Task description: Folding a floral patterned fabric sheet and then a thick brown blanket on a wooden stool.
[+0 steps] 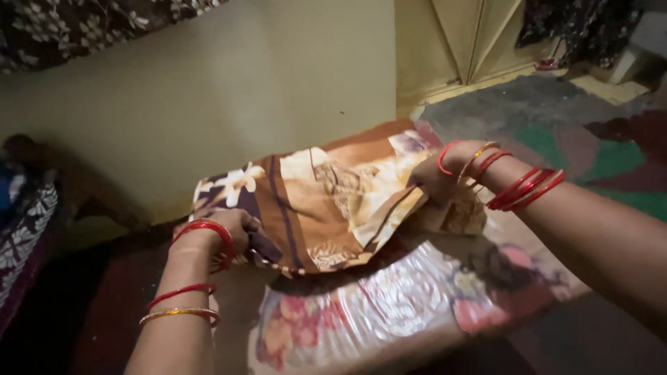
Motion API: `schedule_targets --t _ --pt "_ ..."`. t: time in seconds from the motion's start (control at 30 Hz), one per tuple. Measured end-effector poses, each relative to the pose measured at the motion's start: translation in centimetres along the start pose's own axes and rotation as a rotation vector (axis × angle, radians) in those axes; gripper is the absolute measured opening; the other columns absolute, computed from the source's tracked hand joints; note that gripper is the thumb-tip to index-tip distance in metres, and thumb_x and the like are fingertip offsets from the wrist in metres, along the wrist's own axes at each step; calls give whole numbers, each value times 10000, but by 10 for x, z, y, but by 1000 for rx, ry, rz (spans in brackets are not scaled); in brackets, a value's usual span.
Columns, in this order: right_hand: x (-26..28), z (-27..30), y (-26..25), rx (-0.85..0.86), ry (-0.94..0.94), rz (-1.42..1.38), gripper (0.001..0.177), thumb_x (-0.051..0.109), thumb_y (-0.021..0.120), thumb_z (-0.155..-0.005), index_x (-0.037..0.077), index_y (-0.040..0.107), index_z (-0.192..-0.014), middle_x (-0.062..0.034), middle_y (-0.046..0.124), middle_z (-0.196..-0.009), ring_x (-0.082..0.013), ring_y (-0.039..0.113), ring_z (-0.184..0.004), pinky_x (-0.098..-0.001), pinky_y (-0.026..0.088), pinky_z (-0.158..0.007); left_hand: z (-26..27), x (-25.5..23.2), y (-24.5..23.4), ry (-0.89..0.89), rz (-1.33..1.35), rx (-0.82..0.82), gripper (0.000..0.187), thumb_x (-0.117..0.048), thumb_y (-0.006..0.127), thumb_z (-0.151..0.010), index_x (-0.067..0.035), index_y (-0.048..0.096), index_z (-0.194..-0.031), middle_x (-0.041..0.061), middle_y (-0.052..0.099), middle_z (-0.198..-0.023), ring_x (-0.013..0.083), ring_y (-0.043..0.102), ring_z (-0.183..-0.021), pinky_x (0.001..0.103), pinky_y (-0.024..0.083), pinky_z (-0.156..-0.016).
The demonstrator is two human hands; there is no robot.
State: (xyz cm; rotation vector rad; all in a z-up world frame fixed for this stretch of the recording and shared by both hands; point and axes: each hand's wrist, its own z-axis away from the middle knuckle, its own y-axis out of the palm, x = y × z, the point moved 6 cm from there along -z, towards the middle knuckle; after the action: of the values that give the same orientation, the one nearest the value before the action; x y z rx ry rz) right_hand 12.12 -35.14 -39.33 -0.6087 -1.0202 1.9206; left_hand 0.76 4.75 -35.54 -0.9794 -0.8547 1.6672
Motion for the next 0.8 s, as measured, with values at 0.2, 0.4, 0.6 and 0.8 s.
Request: schedule_targets --t 0.2,0.4,0.6,0.8 --pt "-8 3 40 -271 -67 29 507 172 624 -843 171 668 -1348 -107 742 -1167 -258 692 -1068 -409 541 -945 30 25 56 17 -48 -118 467 16 566 -847 -165 794 -1212 109 818 -1180 213 757 -1117 311 541 -1029" --pt "44 156 16 -386 215 -767 435 304 619 -917 194 671 -1335 -195 752 -1150 -357 733 -981 -473 587 -861 102 40 52 10 -34 -481 502 15 618 -824 -243 758 -1231 139 733 -1239 287 664 -1212 369 476 -1086" --pt "66 214 20 -807 215 -108 387 417 605 -926 381 668 -1305 -126 732 -1182 -375 684 -1072 -493 549 -913 157 42 66 -48 50 -718 411 -85 647 -904 -284 737 -1252 194 698 -1231 371 665 -1156 446 508 -1013" --pt "49 192 95 -724 308 -103 328 299 572 -980 343 716 -1271 -159 721 -1204 -377 691 -1105 -489 537 -953 176 37 99 468 317 -1166 482 -59 658 -736 -108 630 -1215 203 674 -1214 388 653 -1117 426 545 -953"
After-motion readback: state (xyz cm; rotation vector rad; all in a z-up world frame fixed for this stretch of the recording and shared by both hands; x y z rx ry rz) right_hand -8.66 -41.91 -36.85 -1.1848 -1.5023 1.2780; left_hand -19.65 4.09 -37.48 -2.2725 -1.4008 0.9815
